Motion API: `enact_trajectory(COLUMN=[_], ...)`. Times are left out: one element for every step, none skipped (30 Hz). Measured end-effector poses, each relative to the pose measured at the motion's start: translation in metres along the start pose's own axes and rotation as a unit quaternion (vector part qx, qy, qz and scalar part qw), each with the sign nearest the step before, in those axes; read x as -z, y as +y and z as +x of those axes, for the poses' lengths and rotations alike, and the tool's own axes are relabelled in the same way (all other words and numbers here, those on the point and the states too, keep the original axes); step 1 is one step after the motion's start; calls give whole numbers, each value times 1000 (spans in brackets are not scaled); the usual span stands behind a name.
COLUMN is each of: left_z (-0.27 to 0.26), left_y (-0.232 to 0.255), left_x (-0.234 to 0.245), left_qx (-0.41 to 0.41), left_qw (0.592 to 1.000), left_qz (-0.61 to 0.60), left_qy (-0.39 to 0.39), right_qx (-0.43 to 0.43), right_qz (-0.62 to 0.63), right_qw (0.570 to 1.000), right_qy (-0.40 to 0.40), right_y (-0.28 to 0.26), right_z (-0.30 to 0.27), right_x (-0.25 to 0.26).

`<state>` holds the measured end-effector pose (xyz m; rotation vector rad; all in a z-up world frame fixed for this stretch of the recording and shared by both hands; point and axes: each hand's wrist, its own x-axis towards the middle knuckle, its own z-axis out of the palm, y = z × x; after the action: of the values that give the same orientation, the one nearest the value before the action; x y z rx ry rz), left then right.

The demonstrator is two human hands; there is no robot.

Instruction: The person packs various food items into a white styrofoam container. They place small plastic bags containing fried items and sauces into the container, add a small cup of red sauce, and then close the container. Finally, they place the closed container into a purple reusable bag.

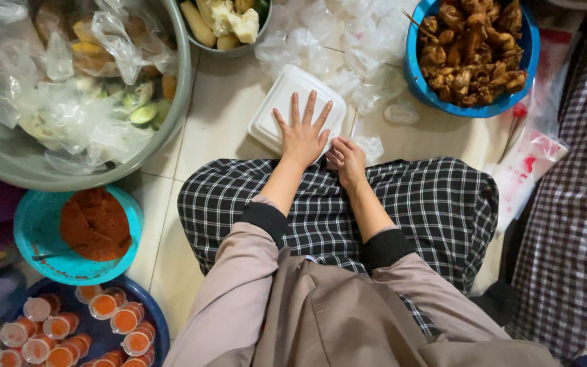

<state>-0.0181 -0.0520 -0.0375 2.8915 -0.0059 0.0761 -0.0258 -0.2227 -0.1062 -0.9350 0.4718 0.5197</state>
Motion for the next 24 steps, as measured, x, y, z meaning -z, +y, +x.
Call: enact_trajectory(left_z=[0,-1,-2,-2,-2,-1,0,0,0,0,0,0,1,1,1,1,2,2,1,1,0,1,2,1], left_y=[1,0,-1,-2,-2,-3,-4,-4,-4,-4,-3,-3,-3,-2,-2,-1,-1,0,0,0,1,1,0,2], left_x=[-2,-3,-3,-4,-5,-5,-5,-5,-5,-4,-4,-3,-1,0,1,2,3,4,4,4,4,4,3,1], left_qx=[0,0,0,-1,-3,-4,-6,-7,-7,-6,-6,-5,-4,-3,-3,-2,-1,-1,-1,0,1,2,3,0], left_qw=[1000,1000,1000,1000,1000,1000,1000,1000,1000,1000,1000,1000,1000,1000,1000,1000,1000,1000,1000,1000,1000,1000,1000,1000], left_qz=[0,0,2,2,3,0,-2,-4,-3,-1,1,2,2,3,4,6,7,8,10,11,11,12,12,16], left_qy=[8,17,20,23,26,26,26,25,24,23,22,17,13,7,-1,-8,-16,-15,-15,-14,-17,-18,-20,-12], right_qx=[-17,-16,-15,-13,-11,-10,-8,1,10,18,16,13,11,1,-9,-19,-34,-48,-62,-57,-51,-44,-31,-21], right_qz=[-42,-46,-51,-55,-60,-64,-68,-74,-80,-85,-84,-82,-80,-82,-84,-87,-73,-59,-46,-29,-11,6,-8,-24], right_qw=[997,997,996,996,996,995,995,995,995,995,995,995,996,995,995,994,995,996,996,998,998,995,998,999], right_qy=[62,64,66,69,69,69,70,62,55,48,48,48,48,53,59,63,56,49,42,-2,-46,-91,-62,-30], right_y=[-3,-7,-10,-13,-15,-15,-15,-14,-12,-10,-9,-8,-8,-8,-8,-9,-9,-9,-7,-3,2,6,9,13], right_z=[-2,-5,-6,-6,-6,-5,-3,-1,1,3,4,4,5,5,6,7,8,11,14,17,19,23,29,29], right_x=[-6,-12,-17,-19,-21,-22,-20,-18,-16,-14,-12,-10,-10,-10,-9,-8,-5,-1,4,10,16,20,22,24])
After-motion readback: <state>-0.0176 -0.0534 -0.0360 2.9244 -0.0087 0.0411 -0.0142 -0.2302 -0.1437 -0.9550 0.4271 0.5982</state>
